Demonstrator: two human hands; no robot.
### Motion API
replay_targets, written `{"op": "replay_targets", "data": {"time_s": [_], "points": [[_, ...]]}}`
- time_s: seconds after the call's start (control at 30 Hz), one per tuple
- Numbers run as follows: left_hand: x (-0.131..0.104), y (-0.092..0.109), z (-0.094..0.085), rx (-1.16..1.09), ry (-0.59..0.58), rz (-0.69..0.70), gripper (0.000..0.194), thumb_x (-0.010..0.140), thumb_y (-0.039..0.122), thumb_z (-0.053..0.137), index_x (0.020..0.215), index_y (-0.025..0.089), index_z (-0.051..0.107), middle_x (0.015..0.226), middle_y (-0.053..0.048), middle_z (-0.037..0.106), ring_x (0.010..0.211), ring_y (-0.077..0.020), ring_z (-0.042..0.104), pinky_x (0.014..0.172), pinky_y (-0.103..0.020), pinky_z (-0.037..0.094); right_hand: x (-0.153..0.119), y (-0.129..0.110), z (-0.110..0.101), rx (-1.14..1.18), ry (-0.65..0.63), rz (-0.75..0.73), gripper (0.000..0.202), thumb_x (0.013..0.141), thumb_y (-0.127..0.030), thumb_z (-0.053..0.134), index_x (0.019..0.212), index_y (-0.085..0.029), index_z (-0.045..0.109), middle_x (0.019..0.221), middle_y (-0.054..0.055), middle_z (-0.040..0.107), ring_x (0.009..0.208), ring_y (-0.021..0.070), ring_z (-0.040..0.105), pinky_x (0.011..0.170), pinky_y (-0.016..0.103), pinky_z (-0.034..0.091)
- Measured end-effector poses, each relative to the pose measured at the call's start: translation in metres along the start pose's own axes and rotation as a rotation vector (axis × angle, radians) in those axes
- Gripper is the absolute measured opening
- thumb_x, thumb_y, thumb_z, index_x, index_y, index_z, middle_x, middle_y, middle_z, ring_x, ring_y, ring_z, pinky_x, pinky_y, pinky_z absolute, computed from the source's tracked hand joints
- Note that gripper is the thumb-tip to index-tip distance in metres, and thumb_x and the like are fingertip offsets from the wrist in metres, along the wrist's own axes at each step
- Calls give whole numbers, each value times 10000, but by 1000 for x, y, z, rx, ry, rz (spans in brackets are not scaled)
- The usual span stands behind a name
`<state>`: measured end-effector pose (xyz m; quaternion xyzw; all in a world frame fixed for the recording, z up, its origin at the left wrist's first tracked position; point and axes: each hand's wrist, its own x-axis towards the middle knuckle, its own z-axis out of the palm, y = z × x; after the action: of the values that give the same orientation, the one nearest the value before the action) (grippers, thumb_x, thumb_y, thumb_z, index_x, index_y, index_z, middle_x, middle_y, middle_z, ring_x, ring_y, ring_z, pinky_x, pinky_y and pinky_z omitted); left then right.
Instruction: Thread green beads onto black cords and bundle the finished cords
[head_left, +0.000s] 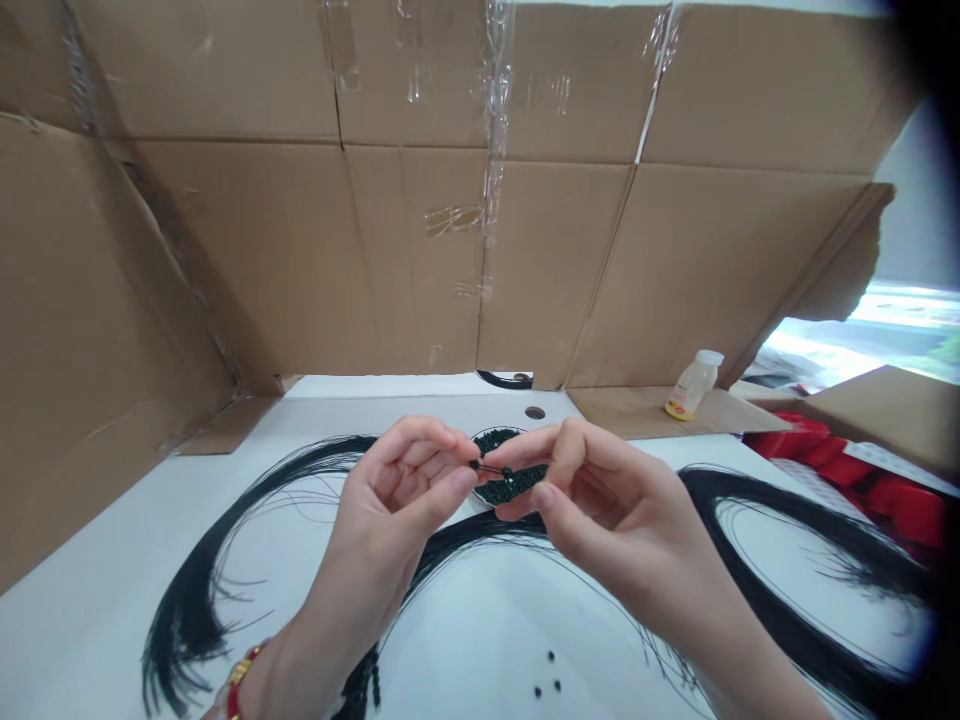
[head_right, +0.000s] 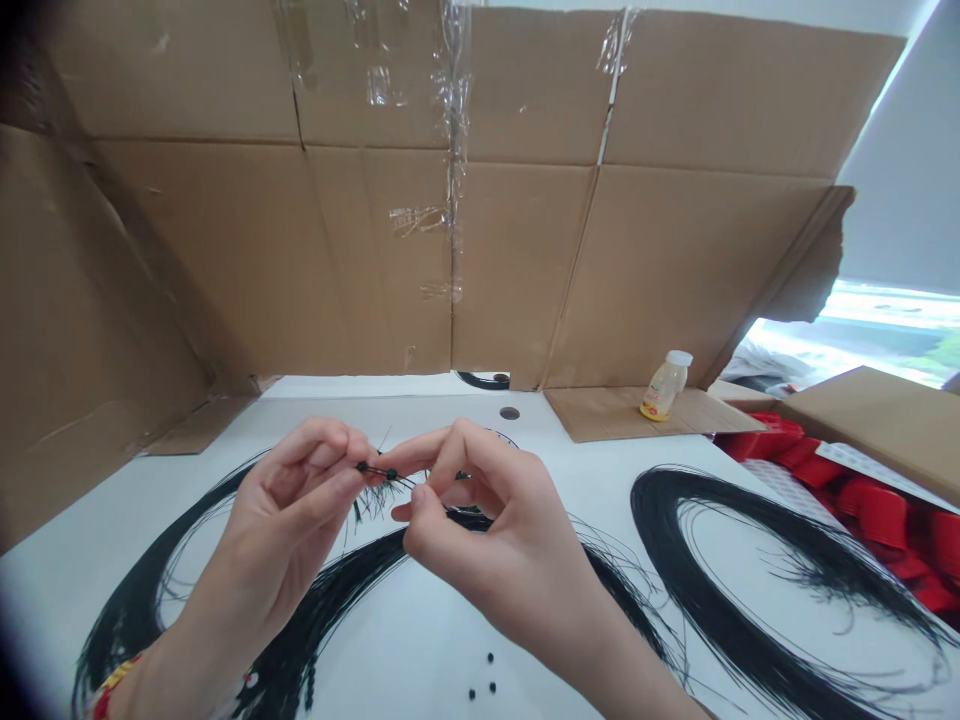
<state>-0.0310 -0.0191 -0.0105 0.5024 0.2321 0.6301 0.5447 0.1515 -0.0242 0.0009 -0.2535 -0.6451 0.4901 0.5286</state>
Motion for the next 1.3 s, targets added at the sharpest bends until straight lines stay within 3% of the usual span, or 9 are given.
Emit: {"op": "replay_targets", "data": {"time_s": [0.4, 0.63, 0.9, 1.03, 1.13, 1.23, 1.3], "points": [[-1, -1, -1, 17, -25, 25, 123, 873, 151, 795, 874, 267, 753, 876, 61, 742, 853, -54, 707, 814, -73, 557, 1, -2, 0, 6, -2, 2, 263, 921, -139, 663, 724, -207, 501, 1072, 42, 745, 985, 166, 693, 824, 276, 657], [-1, -1, -4, 109, -44, 3, 132, 878, 161, 795, 907, 280, 747, 893, 60, 739, 841, -47, 687, 776, -59, 546, 0, -5, -7, -166, -64, 75, 234, 908, -151, 654, 742, -205, 499, 1127, 44, 690, 1003, 209, 669, 849, 376, 629], [-2, -2, -1, 136, -115, -27, 158, 890, 149, 779, 960, 286, 742, 950, 42, 750, 849, -62, 704, 767, -88, 564, 7, 0, -11, -138, -151, 56, 195, 970, -205, 647, 796, -214, 558, 990, -1, 623, 914, 128, 618, 791, 239, 549], [0, -1, -4, 247, -188, -8, 292, 855, 202, 818, 1095, 314, 698, 1163, 19, 703, 1005, -123, 689, 888, -187, 568, 8, -4, -20, -154, -122, -6, 193, 951, -208, 690, 794, -208, 577, 1000, 4, 641, 943, 134, 630, 779, 233, 550], [0, -9, -11, 602, -320, -51, 365, 861, 233, 799, 1169, 334, 632, 1280, 5, 632, 1104, -181, 633, 966, -291, 524, 7, -13, -32, -198, -1, -106, 167, 936, -217, 718, 801, -202, 621, 1009, 16, 649, 930, 150, 650, 753, 253, 567], [-6, -34, -16, 1038, -615, -155, 234, 890, 173, 714, 1082, 288, 643, 1154, -13, 668, 1052, -218, 626, 924, -349, 492, 4, -25, -44, -270, 179, -198, 145, 935, -229, 727, 813, -195, 657, 986, 25, 651, 883, 151, 658, 699, 255, 562], [-13, -56, -16, 1212, -778, -189, 158, 900, 114, 640, 980, 249, 665, 1040, -28, 689, 973, -228, 637, 863, -355, 484, 2, -32, -48, -301, 268, -245, 156, 937, -237, 726, 806, -196, 653, 936, 18, 647, 812, 137, 647, 671, 258, 549]]}}
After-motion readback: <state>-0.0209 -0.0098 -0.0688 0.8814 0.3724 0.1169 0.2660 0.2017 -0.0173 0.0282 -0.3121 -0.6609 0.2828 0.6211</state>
